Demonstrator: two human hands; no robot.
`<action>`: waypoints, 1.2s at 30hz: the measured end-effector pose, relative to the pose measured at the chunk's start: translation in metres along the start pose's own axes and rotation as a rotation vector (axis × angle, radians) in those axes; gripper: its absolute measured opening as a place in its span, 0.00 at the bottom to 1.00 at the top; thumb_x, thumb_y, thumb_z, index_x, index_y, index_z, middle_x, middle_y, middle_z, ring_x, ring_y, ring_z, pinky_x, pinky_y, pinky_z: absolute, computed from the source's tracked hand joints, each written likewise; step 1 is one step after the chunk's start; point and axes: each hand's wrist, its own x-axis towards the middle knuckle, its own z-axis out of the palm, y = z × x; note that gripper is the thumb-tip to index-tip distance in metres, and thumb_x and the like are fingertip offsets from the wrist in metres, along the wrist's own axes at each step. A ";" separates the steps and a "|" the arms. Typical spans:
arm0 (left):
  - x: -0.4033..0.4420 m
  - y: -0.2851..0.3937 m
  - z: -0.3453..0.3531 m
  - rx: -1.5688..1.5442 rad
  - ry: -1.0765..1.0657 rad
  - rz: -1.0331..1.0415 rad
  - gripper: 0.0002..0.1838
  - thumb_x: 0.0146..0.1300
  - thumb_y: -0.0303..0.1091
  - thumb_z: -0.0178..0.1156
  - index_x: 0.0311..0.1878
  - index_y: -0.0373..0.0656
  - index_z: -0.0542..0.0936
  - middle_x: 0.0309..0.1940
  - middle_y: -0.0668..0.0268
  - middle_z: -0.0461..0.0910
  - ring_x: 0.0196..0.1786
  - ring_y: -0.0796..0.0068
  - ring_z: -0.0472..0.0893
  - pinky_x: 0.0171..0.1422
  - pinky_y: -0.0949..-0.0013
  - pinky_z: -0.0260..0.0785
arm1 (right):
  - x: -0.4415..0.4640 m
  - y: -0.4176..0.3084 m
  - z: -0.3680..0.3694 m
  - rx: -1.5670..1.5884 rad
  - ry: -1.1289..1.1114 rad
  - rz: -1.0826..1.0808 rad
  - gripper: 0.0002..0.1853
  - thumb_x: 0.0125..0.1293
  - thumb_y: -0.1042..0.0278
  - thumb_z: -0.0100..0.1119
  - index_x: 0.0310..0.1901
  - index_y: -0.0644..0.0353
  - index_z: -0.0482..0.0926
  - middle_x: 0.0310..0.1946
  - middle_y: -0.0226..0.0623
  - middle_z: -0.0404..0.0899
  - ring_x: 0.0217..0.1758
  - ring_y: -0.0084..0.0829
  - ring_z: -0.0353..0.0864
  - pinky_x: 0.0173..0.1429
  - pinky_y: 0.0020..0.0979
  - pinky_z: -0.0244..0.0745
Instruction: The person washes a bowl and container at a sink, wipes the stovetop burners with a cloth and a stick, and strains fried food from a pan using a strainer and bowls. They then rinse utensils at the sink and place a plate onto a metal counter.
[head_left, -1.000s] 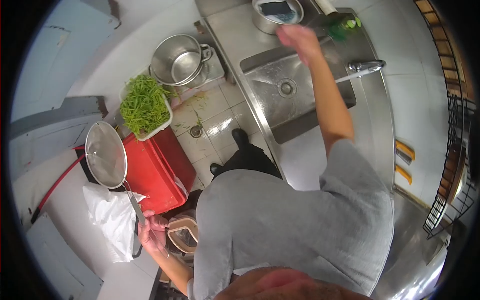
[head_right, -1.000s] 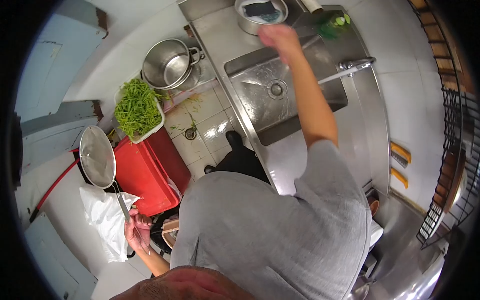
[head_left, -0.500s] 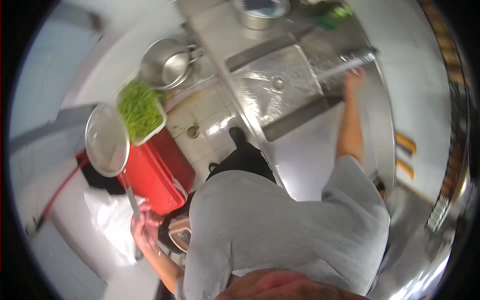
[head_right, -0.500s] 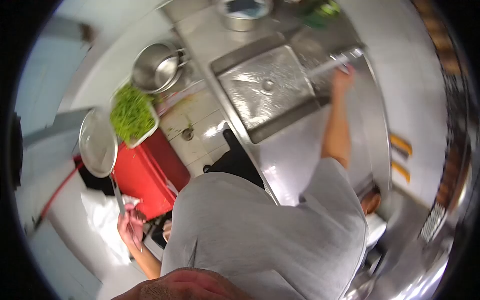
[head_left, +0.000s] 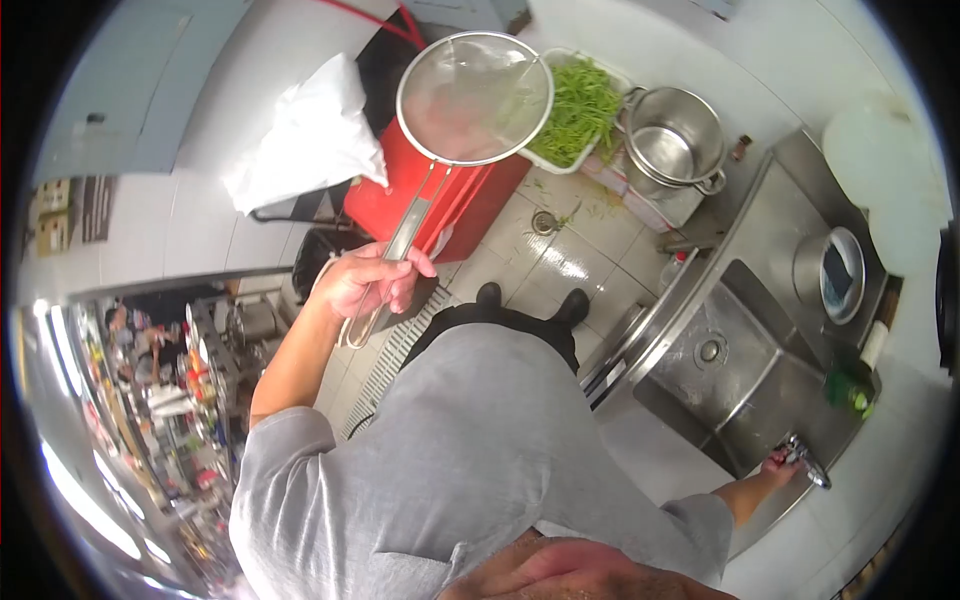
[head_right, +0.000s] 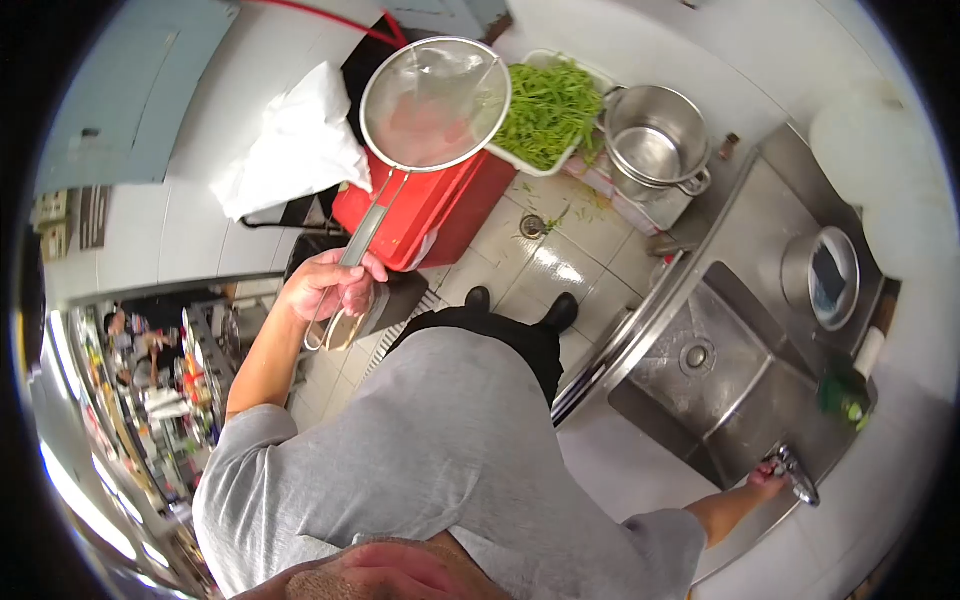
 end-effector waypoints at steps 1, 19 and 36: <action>-0.006 -0.003 -0.003 -0.011 0.006 0.007 0.17 0.69 0.35 0.59 0.52 0.29 0.78 0.24 0.68 0.73 0.26 0.72 0.76 0.35 0.67 0.69 | 0.002 0.004 0.000 0.109 -0.041 -0.015 0.25 0.71 0.41 0.46 0.41 0.57 0.76 0.22 0.35 0.75 0.17 0.27 0.66 0.20 0.26 0.66; -0.207 -0.191 -0.196 -0.407 0.319 0.432 0.21 0.73 0.34 0.55 0.64 0.34 0.70 0.46 0.64 0.78 0.37 0.78 0.72 0.41 0.68 0.68 | -0.477 0.356 0.329 -1.003 -1.059 -0.149 0.13 0.71 0.57 0.62 0.45 0.58 0.82 0.31 0.25 0.81 0.34 0.18 0.78 0.38 0.23 0.73; -0.242 -0.186 -0.276 -0.411 0.188 0.400 0.17 0.78 0.35 0.48 0.62 0.36 0.73 0.39 0.70 0.75 0.42 0.75 0.74 0.50 0.66 0.66 | -0.104 0.041 0.037 -0.353 0.277 -0.441 0.15 0.69 0.61 0.65 0.39 0.67 0.77 0.27 0.39 0.78 0.28 0.31 0.82 0.29 0.30 0.82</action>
